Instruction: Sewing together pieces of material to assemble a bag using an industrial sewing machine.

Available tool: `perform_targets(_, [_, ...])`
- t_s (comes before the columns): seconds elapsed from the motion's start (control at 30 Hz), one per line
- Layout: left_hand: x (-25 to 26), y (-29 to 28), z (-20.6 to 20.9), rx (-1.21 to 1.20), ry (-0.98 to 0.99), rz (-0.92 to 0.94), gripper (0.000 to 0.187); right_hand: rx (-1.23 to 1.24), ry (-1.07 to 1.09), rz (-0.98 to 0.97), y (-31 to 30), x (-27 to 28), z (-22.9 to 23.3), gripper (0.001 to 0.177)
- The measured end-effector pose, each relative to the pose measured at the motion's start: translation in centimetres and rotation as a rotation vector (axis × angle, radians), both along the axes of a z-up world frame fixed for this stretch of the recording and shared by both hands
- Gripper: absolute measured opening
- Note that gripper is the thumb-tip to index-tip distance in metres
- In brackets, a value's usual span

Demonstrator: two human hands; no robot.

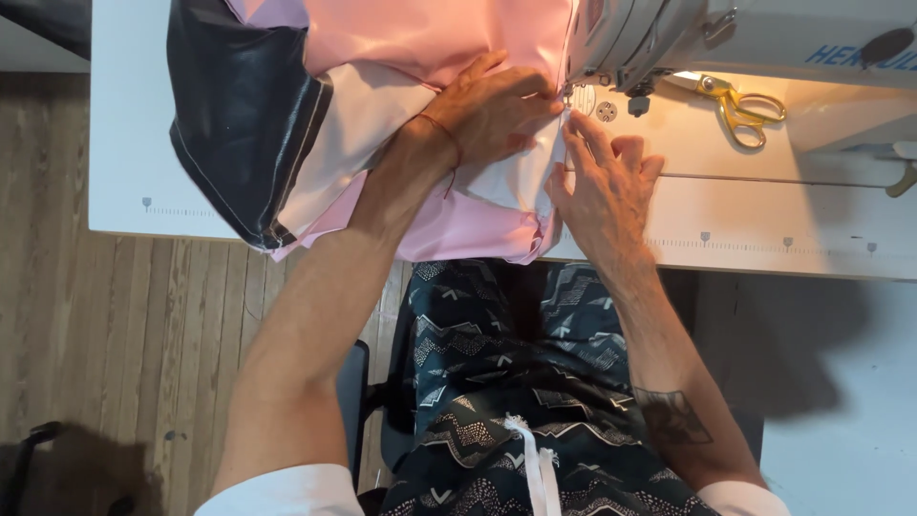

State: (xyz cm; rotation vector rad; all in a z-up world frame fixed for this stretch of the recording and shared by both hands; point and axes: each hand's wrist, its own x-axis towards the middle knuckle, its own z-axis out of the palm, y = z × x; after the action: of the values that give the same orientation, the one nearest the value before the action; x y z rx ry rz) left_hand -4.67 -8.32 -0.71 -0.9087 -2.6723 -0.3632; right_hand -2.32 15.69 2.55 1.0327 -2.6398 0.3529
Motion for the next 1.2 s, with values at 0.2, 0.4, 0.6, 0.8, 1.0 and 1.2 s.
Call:
perform_targets(0.2, [-0.1, 0.3, -0.4, -0.035, -0.043, 0.002, 0.05, -0.008, 0.031, -0.015, 0.2, 0.2, -0.4, 0.052])
perform_targets(0.4, [-0.3, 0.5, -0.3, -0.135, 0.044, 0.042, 0.05, 0.014, 0.021, -0.015, 0.3, -0.1, 0.1, 0.057])
perform_targets(0.6, [0.6, 0.6, 1.6, -0.153, 0.038, 0.066, 0.051, -0.009, -0.002, -0.021, 0.1, -0.7, -0.6, 0.059])
perform_targets(0.8, [0.4, 1.3, 2.4, -0.204, 0.023, 0.11, 0.058, -0.001, -0.024, -0.035, -0.3, -1.4, -0.5, 0.066])
perform_targets(1.0, [0.9, 1.9, 3.9, -0.267, -0.025, 0.177, 0.06, 0.077, -0.034, -0.057, -0.6, -1.9, 0.1, 0.067])
perform_targets(1.2, [0.8, 2.0, 4.2, -0.28, -0.057, 0.184, 0.061, 0.04, -0.093, -0.073, -0.7, -2.2, -0.2, 0.067])
